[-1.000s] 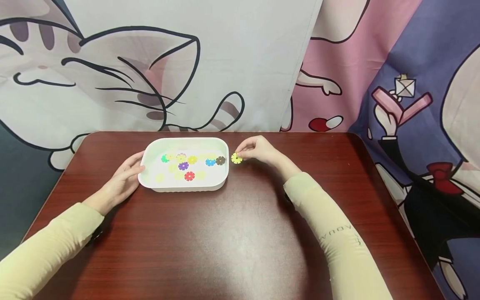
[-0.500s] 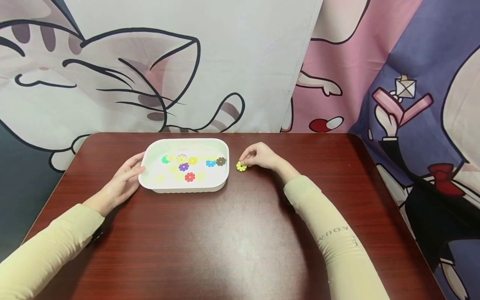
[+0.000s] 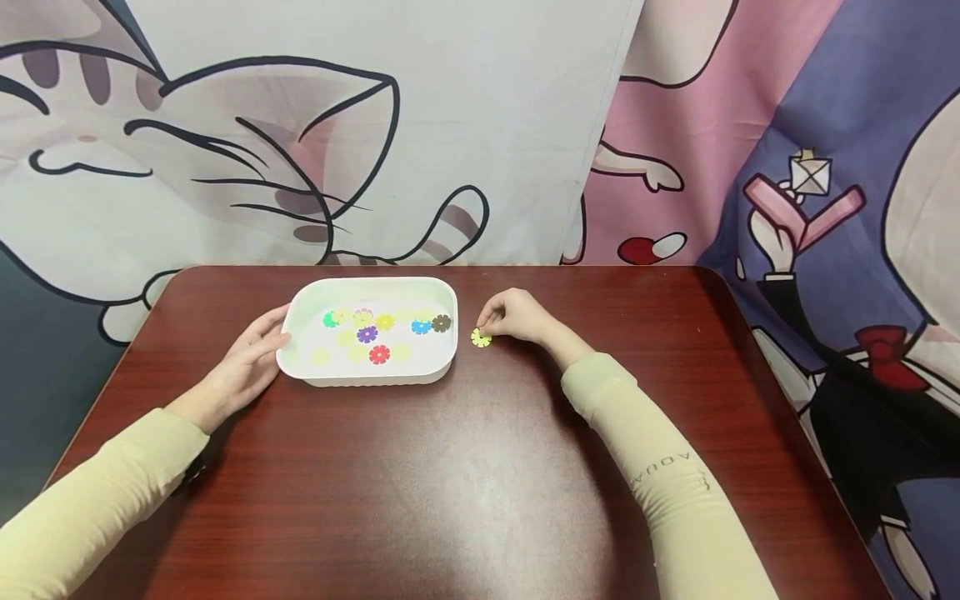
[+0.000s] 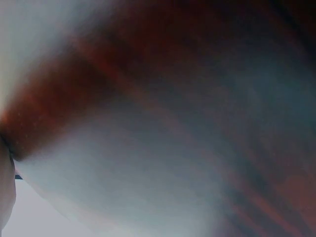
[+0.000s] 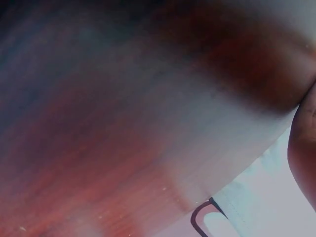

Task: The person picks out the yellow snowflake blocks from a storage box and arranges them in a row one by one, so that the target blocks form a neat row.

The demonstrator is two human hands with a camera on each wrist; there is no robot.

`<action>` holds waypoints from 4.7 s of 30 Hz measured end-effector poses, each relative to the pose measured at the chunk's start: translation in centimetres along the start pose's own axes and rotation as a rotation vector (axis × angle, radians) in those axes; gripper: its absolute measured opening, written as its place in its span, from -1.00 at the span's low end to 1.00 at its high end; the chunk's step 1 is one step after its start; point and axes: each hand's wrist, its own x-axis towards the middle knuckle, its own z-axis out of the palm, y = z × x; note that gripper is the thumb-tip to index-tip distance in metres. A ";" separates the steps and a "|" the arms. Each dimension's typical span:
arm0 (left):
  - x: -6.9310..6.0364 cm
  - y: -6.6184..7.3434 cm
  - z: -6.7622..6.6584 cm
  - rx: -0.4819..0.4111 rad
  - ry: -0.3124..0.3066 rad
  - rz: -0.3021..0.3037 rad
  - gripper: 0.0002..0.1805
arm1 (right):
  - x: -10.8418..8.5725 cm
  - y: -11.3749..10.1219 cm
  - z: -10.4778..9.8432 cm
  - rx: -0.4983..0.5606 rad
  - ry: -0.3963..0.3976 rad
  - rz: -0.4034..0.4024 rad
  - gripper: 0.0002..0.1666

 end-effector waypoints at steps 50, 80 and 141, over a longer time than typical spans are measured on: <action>0.1 0.2 -0.1 0.006 0.014 -0.037 -0.39 | 3.5 -8.4 -1.8 -0.002 0.038 -0.131 -0.90; 0.2 -0.1 -0.3 -0.031 -0.008 -0.006 -0.48 | 6.0 -10.7 5.1 -0.057 -0.282 -0.215 -0.83; 0.2 0.0 -0.2 -0.013 -0.006 -0.011 -0.47 | 6.3 -11.1 6.4 -0.283 -0.328 -0.160 -0.90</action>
